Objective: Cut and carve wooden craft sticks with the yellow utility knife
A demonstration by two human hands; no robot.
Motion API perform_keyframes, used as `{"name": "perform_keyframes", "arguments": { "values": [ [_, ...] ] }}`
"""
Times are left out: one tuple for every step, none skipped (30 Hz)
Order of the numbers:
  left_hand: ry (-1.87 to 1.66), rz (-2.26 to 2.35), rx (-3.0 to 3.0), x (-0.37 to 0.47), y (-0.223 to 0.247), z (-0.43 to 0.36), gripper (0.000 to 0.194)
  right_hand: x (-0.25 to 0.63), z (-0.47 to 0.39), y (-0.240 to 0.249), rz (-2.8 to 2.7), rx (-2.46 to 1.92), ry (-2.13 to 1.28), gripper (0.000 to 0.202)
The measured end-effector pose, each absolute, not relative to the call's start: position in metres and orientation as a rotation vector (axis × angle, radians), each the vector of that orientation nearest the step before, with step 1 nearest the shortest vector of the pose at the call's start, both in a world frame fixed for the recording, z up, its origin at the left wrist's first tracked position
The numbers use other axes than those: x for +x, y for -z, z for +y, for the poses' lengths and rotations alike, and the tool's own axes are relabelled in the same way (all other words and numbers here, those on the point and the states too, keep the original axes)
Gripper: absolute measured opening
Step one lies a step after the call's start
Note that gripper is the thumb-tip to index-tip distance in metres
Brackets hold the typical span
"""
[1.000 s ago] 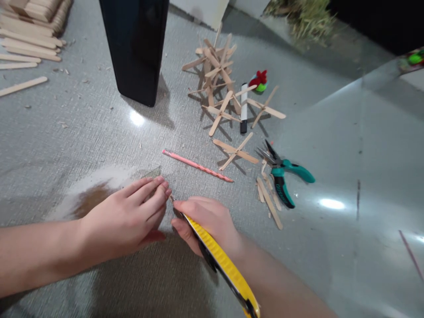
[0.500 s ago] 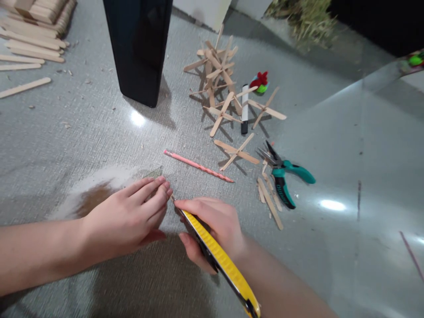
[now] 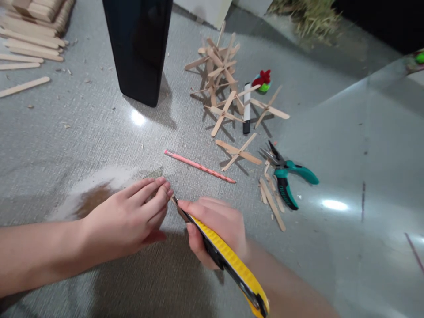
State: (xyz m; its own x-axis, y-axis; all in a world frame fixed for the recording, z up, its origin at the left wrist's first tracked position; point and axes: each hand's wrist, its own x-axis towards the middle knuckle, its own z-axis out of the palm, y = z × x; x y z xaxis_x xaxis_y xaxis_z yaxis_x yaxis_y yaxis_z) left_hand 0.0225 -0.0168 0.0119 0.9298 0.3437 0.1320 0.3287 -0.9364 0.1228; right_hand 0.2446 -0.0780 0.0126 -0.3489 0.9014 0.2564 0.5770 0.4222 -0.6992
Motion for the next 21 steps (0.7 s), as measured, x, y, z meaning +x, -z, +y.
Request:
{"name": "perform_keyframes", "arguments": {
  "values": [
    [-0.229,0.524,2.989,0.0225,-0.0118,-0.0167,0.067,0.2443,-0.0782,-0.0123,-2.055,-1.246,-0.669,0.03],
    [-0.228,0.527,2.991,0.0226,-0.0118,-0.0167,0.067,0.2439,-0.0786,-0.0121,-2.052,-1.247,-0.666,0.029],
    [-0.227,0.527,2.992,0.0226,-0.0119,-0.0167,0.067,0.2435,-0.079,-0.0122,-2.048,-1.249,-0.667,0.028],
    [-0.227,0.528,2.994,0.0225,-0.012,-0.0167,0.066,0.243,-0.0794,-0.0123,-2.043,-1.253,-0.669,0.028],
    [-0.226,0.53,2.996,0.0224,-0.012,-0.0169,0.067,0.2426,-0.0798,-0.0126,-2.038,-1.26,-0.67,0.027],
    [-0.223,0.529,2.997,0.0223,-0.012,-0.0171,0.067,0.2423,-0.0803,-0.0128,-2.033,-1.272,-0.672,0.027],
    [-0.222,0.529,2.997,0.0221,-0.012,-0.0174,0.067,0.2421,-0.0807,-0.0131,-2.028,-1.284,-0.676,0.028],
    [-0.222,0.531,2.996,0.0219,-0.0119,-0.0177,0.068,0.2419,-0.0812,-0.0132,-2.024,-1.292,-0.676,0.028],
    [-0.222,0.531,2.995,0.0217,-0.0118,-0.018,0.068,0.2418,-0.0815,-0.0132,-2.024,-1.299,-0.672,0.029],
    [-0.225,0.532,2.996,0.0215,-0.0117,-0.0183,0.067,0.2417,-0.0818,-0.0132,-2.026,-1.303,-0.664,0.03],
    [-0.225,0.53,2.996,0.0213,-0.0115,-0.0186,0.067,0.2416,-0.082,-0.013,-2.03,-1.302,-0.652,0.03],
    [-0.222,0.53,2.997,0.0212,-0.0114,-0.0187,0.067,0.2413,-0.082,-0.0128,-2.034,-1.302,-0.637,0.03],
    [-0.22,0.529,2.998,0.0212,-0.0114,-0.0188,0.067,0.2411,-0.082,-0.0127,-2.041,-1.302,-0.625,0.029],
    [-0.215,0.525,2.999,0.0213,-0.0115,-0.0188,0.068,0.2409,-0.0818,-0.0125,-2.049,-1.302,-0.613,0.028],
    [-0.21,0.523,2.998,0.0215,-0.0116,-0.0187,0.068,0.2407,-0.0816,-0.0123,-2.058,-1.3,-0.602,0.026],
    [-0.206,0.521,2.998,0.0217,-0.0118,-0.0186,0.068,0.2406,-0.0814,-0.0122,-2.069,-1.295,-0.598,0.024],
    [-0.201,0.52,2.998,0.0219,-0.012,-0.0185,0.068,0.2406,-0.0812,-0.0121,-2.083,-1.29,-0.601,0.022],
    [-0.195,0.52,3.0,0.0221,-0.0122,-0.0184,0.067,0.2408,-0.081,-0.0122,-2.101,-1.287,-0.608,0.02],
    [-0.193,0.52,3.001,0.0222,-0.0124,-0.0183,0.067,0.241,-0.0807,-0.0124,-2.118,-1.286,-0.611,0.019],
    [-0.19,0.522,3.003,0.0223,-0.0126,-0.0182,0.067,0.2413,-0.0803,-0.0129,-2.132,-1.29,-0.611,0.018],
    [-0.193,0.523,3.005,0.0223,-0.0127,-0.0182,0.067,0.2417,-0.0796,-0.0137,-2.145,-1.299,-0.608,0.017]
  ]
}}
